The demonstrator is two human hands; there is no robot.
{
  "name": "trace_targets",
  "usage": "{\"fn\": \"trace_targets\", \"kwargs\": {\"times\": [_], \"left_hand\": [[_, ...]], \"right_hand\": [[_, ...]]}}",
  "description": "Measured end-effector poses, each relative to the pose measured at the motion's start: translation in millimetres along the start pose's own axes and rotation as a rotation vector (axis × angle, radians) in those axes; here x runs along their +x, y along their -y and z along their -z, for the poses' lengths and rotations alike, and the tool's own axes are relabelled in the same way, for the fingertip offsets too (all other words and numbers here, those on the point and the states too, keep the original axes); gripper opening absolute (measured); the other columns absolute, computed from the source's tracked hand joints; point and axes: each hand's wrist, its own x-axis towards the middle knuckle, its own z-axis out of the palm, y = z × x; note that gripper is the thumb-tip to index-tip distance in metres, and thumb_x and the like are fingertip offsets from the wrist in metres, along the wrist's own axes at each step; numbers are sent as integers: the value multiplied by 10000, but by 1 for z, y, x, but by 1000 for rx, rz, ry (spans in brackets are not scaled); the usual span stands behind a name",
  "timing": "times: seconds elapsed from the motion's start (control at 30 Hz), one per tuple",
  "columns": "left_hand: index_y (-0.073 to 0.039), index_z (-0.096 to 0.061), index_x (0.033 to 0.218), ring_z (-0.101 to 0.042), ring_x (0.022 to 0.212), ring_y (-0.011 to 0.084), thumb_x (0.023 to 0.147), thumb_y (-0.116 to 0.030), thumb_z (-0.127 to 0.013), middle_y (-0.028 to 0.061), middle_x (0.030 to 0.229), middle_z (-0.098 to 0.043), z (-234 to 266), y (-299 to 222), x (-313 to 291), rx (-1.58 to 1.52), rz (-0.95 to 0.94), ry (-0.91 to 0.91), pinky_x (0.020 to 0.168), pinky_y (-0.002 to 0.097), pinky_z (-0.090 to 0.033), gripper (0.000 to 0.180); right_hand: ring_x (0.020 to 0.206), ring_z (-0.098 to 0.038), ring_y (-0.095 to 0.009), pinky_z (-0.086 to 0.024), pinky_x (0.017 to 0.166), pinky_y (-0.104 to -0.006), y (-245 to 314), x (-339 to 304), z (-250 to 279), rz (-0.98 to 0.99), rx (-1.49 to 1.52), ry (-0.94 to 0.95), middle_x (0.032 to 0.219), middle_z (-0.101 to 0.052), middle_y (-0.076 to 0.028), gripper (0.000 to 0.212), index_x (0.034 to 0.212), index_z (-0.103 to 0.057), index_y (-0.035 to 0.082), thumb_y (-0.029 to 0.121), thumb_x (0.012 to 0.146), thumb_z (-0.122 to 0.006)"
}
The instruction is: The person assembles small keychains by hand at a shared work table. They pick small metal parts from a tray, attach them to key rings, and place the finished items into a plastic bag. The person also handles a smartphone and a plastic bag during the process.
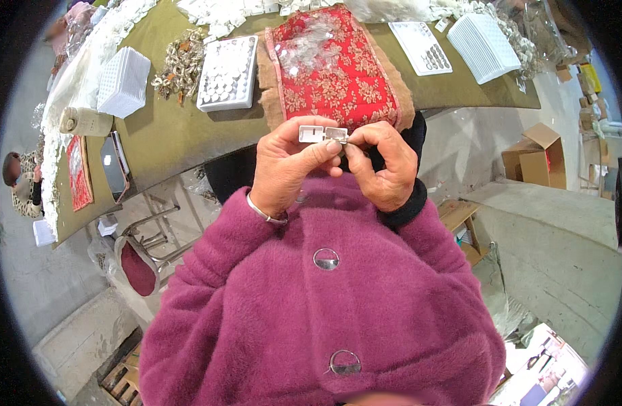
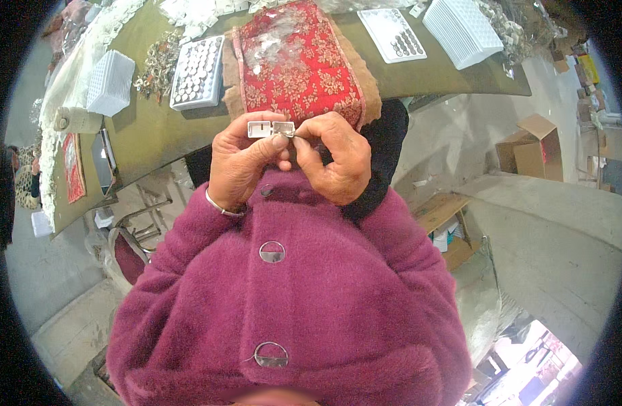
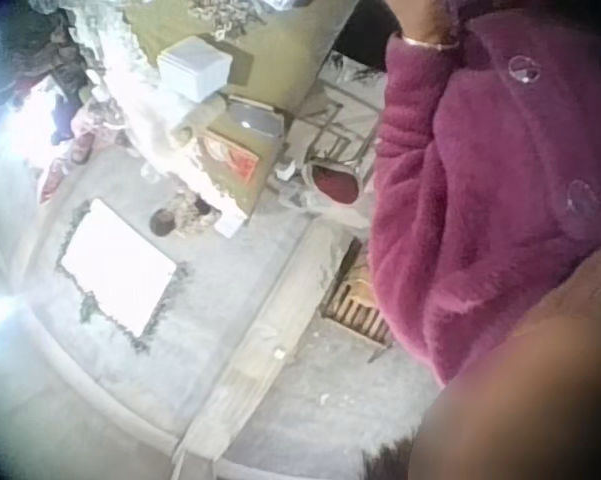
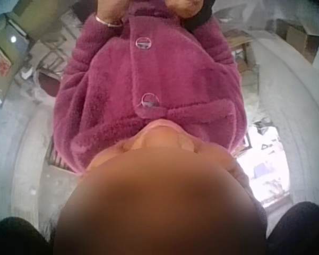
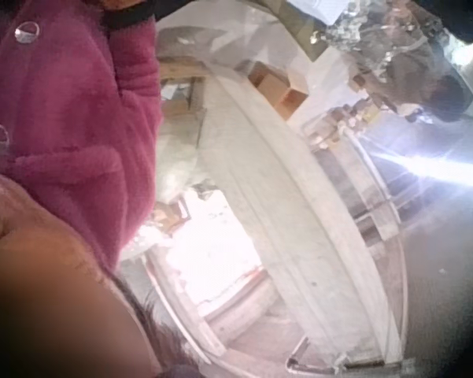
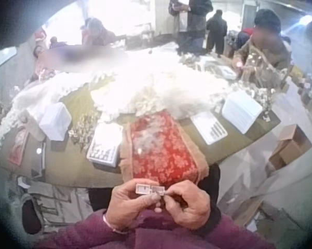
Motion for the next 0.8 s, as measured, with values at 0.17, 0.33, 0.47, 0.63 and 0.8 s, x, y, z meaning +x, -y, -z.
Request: {"fn": "trace_targets", "kwargs": {"times": [0.17,0.33,0.47,0.63,0.8], "left_hand": [[33,-688,1216,-726,851,133,933,47,-764,97,1032,-759,4,1,-7,141,-89,-80,705,286,-649,293],[-1,-727,1158,-717,826,118,896,36,-798,56,986,-737,11,4,-8,452,-285,-126,698,263,-596,274],[-18,-736,1108,-720,803,219,840,35,-820,102,932,-716,27,-6,-1,930,-742,-78,697,320,-574,286],[-32,-740,1085,-712,826,250,819,44,-833,110,934,-713,45,-9,-4,843,-756,-100,717,337,-567,292],[6,-712,1145,-695,829,132,896,26,-814,61,970,-740,51,-13,-15,275,-479,-216,704,282,-570,270]], "right_hand": [[700,-627,-253,-509,632,-360,3,3,-8,-120,11,85,834,-606,-105,170,984,-612,24,-60,852,-678],[736,-639,-265,-516,665,-365,-2,3,-18,-148,-11,116,859,-618,-116,180,997,-613,19,-67,862,-697],[786,-679,-217,-539,698,-335,0,8,-25,-186,-26,169,893,-665,-110,175,1030,-645,11,-39,899,-748],[766,-596,-56,-499,685,-214,7,24,-30,-531,266,345,930,-676,-9,44,1060,-652,-6,5,1024,-675],[770,-594,-66,-498,686,-224,9,44,-47,-743,535,422,921,-674,-18,102,1079,-646,-3,96,1061,-661]]}}
